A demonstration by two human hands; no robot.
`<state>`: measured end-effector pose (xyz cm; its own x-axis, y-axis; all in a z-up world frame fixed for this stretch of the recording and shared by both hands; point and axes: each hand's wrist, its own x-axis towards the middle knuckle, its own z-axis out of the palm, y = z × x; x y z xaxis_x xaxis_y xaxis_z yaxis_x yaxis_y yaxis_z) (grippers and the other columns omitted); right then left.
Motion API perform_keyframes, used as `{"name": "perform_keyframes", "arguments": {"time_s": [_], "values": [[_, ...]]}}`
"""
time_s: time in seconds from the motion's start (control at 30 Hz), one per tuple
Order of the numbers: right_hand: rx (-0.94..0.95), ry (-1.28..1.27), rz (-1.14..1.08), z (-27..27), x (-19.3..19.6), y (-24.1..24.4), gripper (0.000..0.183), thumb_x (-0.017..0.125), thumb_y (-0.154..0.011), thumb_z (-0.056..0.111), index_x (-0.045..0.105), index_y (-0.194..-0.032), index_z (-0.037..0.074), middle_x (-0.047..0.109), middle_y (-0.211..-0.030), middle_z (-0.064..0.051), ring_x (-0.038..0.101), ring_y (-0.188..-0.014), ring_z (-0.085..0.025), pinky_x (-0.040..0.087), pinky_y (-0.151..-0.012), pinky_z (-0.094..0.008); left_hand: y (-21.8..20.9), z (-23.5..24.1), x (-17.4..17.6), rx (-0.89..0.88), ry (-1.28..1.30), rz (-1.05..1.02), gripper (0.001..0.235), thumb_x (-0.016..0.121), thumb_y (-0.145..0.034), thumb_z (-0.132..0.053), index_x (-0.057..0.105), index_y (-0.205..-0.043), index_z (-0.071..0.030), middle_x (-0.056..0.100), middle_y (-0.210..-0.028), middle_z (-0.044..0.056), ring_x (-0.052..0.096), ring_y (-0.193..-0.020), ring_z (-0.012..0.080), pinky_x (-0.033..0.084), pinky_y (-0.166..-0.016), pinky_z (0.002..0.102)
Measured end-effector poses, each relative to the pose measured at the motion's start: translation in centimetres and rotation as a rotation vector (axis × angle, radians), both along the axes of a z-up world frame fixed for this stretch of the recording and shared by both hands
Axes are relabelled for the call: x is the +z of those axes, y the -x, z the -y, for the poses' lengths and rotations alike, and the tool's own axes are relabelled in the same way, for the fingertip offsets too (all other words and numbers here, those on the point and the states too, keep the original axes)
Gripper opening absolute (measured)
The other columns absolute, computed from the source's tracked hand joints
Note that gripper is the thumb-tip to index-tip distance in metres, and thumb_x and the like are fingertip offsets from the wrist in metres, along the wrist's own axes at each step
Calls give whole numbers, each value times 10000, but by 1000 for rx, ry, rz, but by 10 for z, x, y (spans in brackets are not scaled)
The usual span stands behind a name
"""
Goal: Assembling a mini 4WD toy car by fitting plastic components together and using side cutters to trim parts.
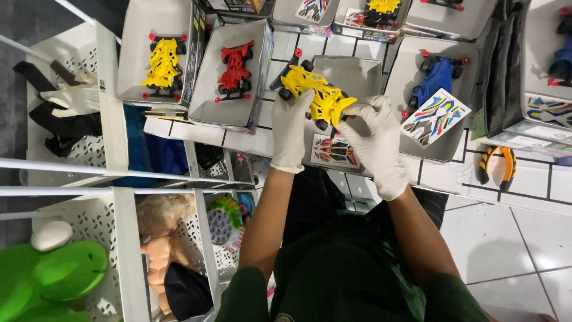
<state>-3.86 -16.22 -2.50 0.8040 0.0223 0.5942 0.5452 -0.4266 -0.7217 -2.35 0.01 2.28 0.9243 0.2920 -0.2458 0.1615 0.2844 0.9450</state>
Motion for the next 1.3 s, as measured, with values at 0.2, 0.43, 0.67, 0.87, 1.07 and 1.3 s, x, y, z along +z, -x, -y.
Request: {"name": "perform_keyframes", "arguments": {"time_s": [0.2,0.43,0.67,0.87,1.07,1.3], "values": [[-44,154,12,5,-48,-10,83,814,-925,49,742,-948,83,611,-1005,-99,622,-980,-322,492,-901,-390,4,5,-7,7,-23,25,621,765,-934,-206,484,-1479,-116,548,-1427,142,508,-1365,280,423,-1111,462],[-39,-31,-4,7,-5,8,90,778,-988,52,725,-925,87,634,-970,-96,674,-896,-319,524,-828,-378,3,2,-17,30,-13,63,639,784,-917,-172,482,-1477,-115,563,-1409,146,527,-1354,279,459,-1087,442],[52,137,-131,25,-24,-2,181,878,-862,109,709,-925,92,673,-956,-111,687,-901,-351,533,-821,-422,-2,-10,-26,72,-1,67,665,798,-909,-176,467,-1482,-113,554,-1409,158,523,-1347,269,474,-1077,423],[8,405,37,10,14,-4,283,846,-902,160,697,-1142,154,624,-1047,-111,633,-1044,-363,516,-890,-466,-4,-10,-20,44,-47,39,570,787,-920,-199,516,-1416,-126,585,-1346,151,559,-1303,281,539,-1003,448],[-44,636,151,-19,48,6,274,813,-871,148,632,-1018,3,598,-863,-138,636,-811,-338,557,-743,-424,-9,-14,-3,-40,-229,-60,436,771,-886,-260,610,-1277,-155,670,-1235,122,637,-1190,258,604,-908,453],[-45,969,501,-9,32,-10,194,674,-914,265,557,-855,122,502,-742,-12,598,-656,-199,524,-581,-311,-18,-19,-6,-124,-406,-102,308,766,-874,-317,670,-1136,-186,726,-1093,60,702,-999,205,630,-800,394]]}}
